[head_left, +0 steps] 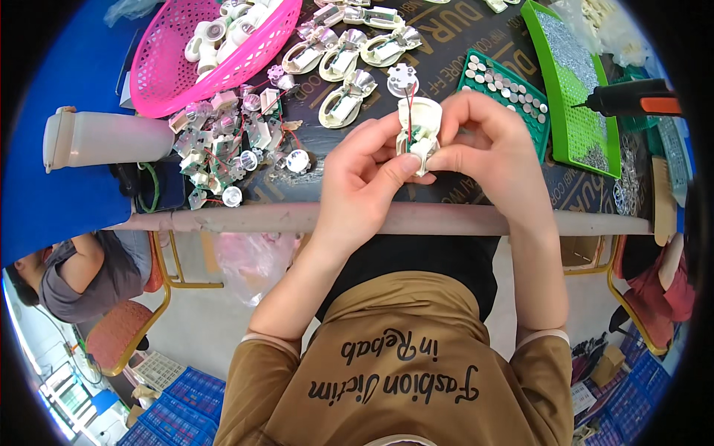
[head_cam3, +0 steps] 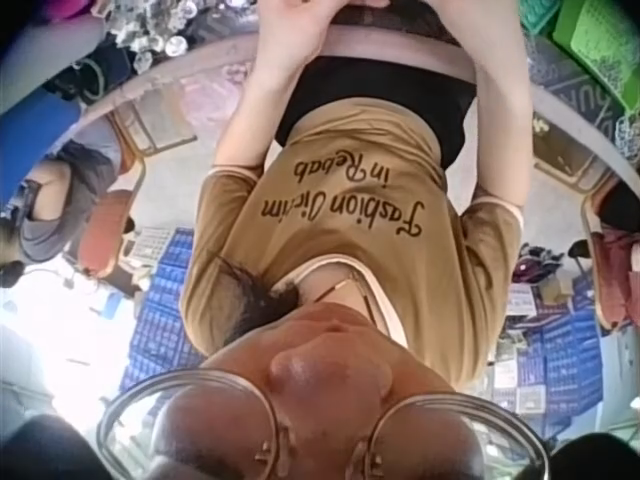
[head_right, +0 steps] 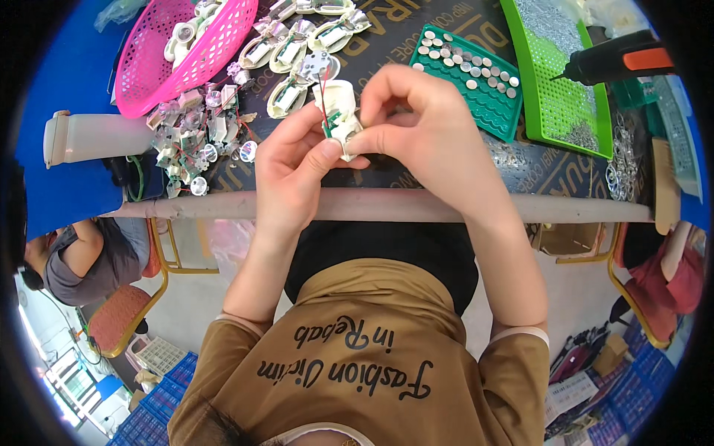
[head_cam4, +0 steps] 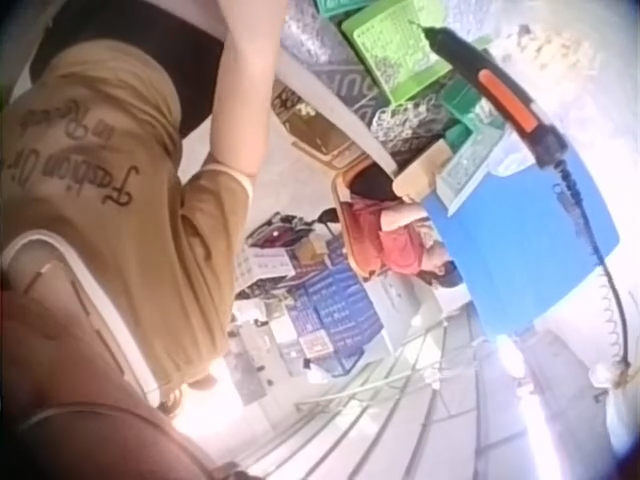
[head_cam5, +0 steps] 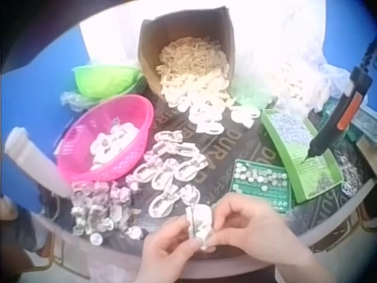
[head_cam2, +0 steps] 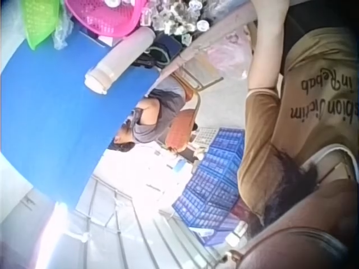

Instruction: Assembling small electronic toy components by inserting circuits and batteries into plastic housings.

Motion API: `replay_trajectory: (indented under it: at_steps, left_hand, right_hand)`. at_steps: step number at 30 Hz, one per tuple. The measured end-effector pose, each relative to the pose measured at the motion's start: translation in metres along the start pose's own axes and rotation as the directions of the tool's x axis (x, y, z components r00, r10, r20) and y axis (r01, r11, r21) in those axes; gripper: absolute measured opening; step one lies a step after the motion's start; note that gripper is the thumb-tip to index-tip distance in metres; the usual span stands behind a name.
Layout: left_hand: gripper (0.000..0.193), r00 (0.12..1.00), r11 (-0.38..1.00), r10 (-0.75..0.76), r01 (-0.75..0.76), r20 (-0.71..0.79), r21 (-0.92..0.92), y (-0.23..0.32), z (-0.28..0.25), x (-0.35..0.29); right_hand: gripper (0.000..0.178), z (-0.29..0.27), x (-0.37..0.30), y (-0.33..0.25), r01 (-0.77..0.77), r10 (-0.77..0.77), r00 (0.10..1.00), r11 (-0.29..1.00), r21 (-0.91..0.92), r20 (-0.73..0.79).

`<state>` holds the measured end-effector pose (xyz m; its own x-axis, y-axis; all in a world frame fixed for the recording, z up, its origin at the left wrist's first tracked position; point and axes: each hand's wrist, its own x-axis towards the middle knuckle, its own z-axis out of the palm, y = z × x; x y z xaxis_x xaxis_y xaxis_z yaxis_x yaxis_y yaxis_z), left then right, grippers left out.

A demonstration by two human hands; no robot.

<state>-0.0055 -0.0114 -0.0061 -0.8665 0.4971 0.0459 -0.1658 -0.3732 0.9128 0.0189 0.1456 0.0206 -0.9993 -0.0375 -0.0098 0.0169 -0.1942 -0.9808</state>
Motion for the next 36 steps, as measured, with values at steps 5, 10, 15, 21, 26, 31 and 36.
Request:
replay_trajectory:
  at_steps: [5,10,15,21,26,31,36]
  left_hand:
    - [0.04,1.0,0.997,0.027,-0.028,0.016,0.072,-0.001,-0.003,-0.001]
    - [0.04,0.997,0.991,0.024,-0.034,0.076,0.13,-0.003,-0.007,-0.001]
    - [0.04,0.999,0.987,-0.051,0.05,-0.004,-0.153,-0.002,-0.005,0.001]
    - [0.039,0.997,0.986,0.004,-0.015,-0.071,-0.163,-0.003,0.0,-0.001]
    - [0.039,0.996,0.994,0.001,-0.01,-0.085,-0.105,-0.003,-0.002,-0.001]
    - [0.04,0.996,0.999,0.024,-0.022,-0.083,0.026,-0.006,-0.008,-0.004]
    - [0.042,0.995,0.997,0.069,-0.066,-0.075,0.044,-0.006,-0.002,-0.004]
  right_hand:
    - [0.022,0.003,0.003,0.01,-0.114,0.116,0.993,0.975,0.19,0.0]
    - [0.021,0.014,-0.008,0.024,0.015,0.014,0.995,0.955,0.297,-0.096]
    - [0.018,0.028,-0.01,0.03,0.07,-0.029,0.984,0.972,0.226,-0.178]
    - [0.02,0.034,-0.01,0.034,0.237,-0.292,0.945,0.921,-0.308,-0.146]
    - [0.016,0.042,-0.005,0.037,0.28,-0.346,0.926,0.897,-0.342,-0.152]
    - [0.014,0.042,-0.007,0.039,0.23,-0.269,0.946,0.95,-0.209,-0.183]
    - [0.015,0.038,-0.014,0.035,0.153,-0.172,0.97,0.981,-0.116,-0.175]
